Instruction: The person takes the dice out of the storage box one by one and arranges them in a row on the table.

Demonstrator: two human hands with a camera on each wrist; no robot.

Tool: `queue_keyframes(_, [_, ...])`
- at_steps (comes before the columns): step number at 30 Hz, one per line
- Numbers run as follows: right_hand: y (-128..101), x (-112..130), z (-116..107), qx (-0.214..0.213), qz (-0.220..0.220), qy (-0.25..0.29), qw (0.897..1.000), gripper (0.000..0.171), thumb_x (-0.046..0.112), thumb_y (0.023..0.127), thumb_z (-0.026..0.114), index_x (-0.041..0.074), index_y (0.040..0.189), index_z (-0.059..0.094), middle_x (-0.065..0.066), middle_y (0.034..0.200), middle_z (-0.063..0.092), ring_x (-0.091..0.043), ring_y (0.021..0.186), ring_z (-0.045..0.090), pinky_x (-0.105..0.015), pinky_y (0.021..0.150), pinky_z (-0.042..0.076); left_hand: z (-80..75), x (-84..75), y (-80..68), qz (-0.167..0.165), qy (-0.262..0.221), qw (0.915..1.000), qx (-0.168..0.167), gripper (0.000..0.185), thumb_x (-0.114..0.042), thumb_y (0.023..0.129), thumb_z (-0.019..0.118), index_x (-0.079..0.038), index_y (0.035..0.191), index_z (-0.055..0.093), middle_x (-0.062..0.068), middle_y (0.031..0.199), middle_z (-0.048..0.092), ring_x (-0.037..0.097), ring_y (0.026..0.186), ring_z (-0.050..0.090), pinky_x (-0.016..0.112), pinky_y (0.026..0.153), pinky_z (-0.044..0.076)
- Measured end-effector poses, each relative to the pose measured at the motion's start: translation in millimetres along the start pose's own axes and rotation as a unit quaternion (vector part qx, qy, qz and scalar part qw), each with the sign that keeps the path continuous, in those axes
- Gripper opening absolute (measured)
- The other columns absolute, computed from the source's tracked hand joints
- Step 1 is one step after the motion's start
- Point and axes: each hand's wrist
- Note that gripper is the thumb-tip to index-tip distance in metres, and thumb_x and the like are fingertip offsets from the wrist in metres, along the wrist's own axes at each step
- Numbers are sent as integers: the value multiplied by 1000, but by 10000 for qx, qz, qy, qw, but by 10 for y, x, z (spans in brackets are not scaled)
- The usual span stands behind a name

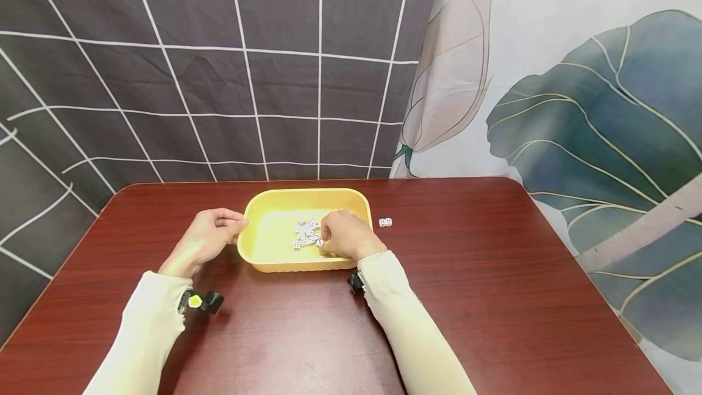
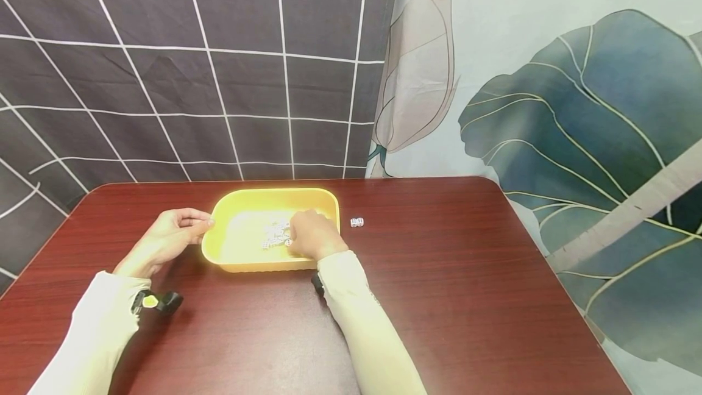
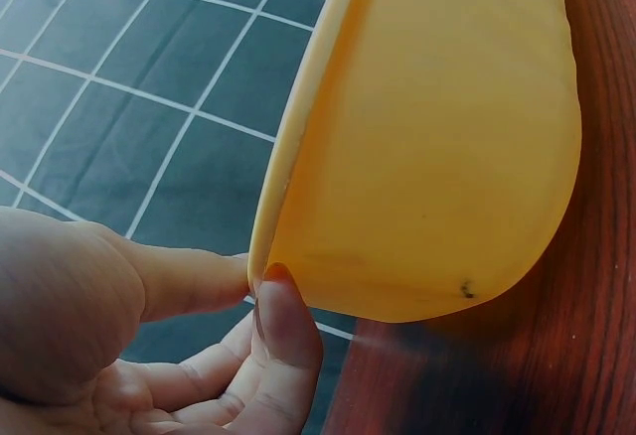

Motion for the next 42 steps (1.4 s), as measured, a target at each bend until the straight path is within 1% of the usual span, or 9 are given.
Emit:
queue_keyframes(5, [1, 9, 14, -8, 3, -87, 10000, 17, 12, 78, 82, 17, 72, 66, 2, 81, 66, -18, 78, 58, -34, 69, 49, -4, -6, 0, -24, 37, 10000, -12, 36, -15, 101, 61, 14, 124, 59, 5, 91, 71, 7, 71, 66, 21, 69, 58])
queue_keyframes(9, [-5, 12, 7, -21, -31, -115, 9999, 15, 10, 80, 79, 16, 74, 67, 2, 82, 66, -18, 78, 58, -34, 70, 49, -8, -8, 1, -28, 46, 10000, -19, 37, -15, 101, 61, 14, 124, 59, 5, 90, 71, 7, 71, 66, 21, 69, 58])
queue_keyframes(13, [-9, -7, -6, -30, -63, -2, 10000, 12, 10, 81, 79, 15, 77, 68, 1, 82, 66, -17, 79, 58, -32, 72, 49, -9, -2, -3, -39, 92, 9999, -12, 36, -15, 101, 60, 13, 124, 59, 10, 95, 72, 8, 72, 67, 22, 71, 58])
queue_keyframes(17, [-11, -34, -35, -43, -91, 201, 9997, 11, 11, 82, 80, 13, 78, 69, 1, 79, 66, -15, 79, 58, -29, 73, 50, -2, 12, -5, -27, 65, 10000, 16, 36, -15, 101, 60, 13, 124, 59, 11, 97, 72, 8, 73, 67, 21, 71, 58])
queue_keyframes(22, [-23, -56, -85, -135, -189, 384, 9990, 9, 11, 81, 79, 12, 79, 71, 2, 76, 65, -13, 76, 57, -26, 71, 50, -2, 9, -14, -21, 70, 10000, 27, 37, -15, 102, 60, 13, 124, 59, 10, 96, 71, 8, 73, 67, 21, 71, 58])
queue_keyframes(26, [-41, -62, -131, -282, -237, 344, 9987, 9, 11, 81, 80, 11, 80, 71, 1, 78, 64, -14, 75, 56, -27, 69, 48, -1, 2, -9, -35, 76, 10000, 17, 36, -15, 102, 60, 13, 124, 59, 9, 96, 71, 7, 73, 67, 21, 71, 58])
queue_keyframes(33, [-80, -77, -222, -433, -123, 395, 9982, 11, 9, 80, 80, 11, 82, 70, 0, 78, 58, -15, 76, 53, -26, 63, 42, 1, -12, -8, -51, 34, 10000, 1, 37, -15, 101, 61, 14, 124, 59, 5, 91, 71, 7, 70, 66, 22, 69, 58])
queue_keyframes(36, [-93, -84, -260, -453, -116, 401, 9981, 11, 8, 80, 80, 12, 82, 69, 1, 76, 57, -15, 76, 53, -26, 64, 41, 0, -21, -13, -41, 51, 10000, 0, 37, -15, 101, 61, 14, 124, 59, 5, 91, 71, 6, 70, 65, 22, 69, 58])
queue_keyframes(42, [-114, -98, -315, -474, -131, 315, 9983, 10, 12, 81, 80, 14, 84, 70, 2, 78, 58, -16, 78, 55, -27, 66, 43, -12, -19, -13, -40, 101, 9999, -10, 37, -15, 101, 61, 14, 124, 59, 4, 91, 71, 6, 71, 66, 22, 71, 58])
Point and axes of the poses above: each hand's wrist, its own y-axis towards the middle knuckle, its own z-axis out of the palm, x = y × z
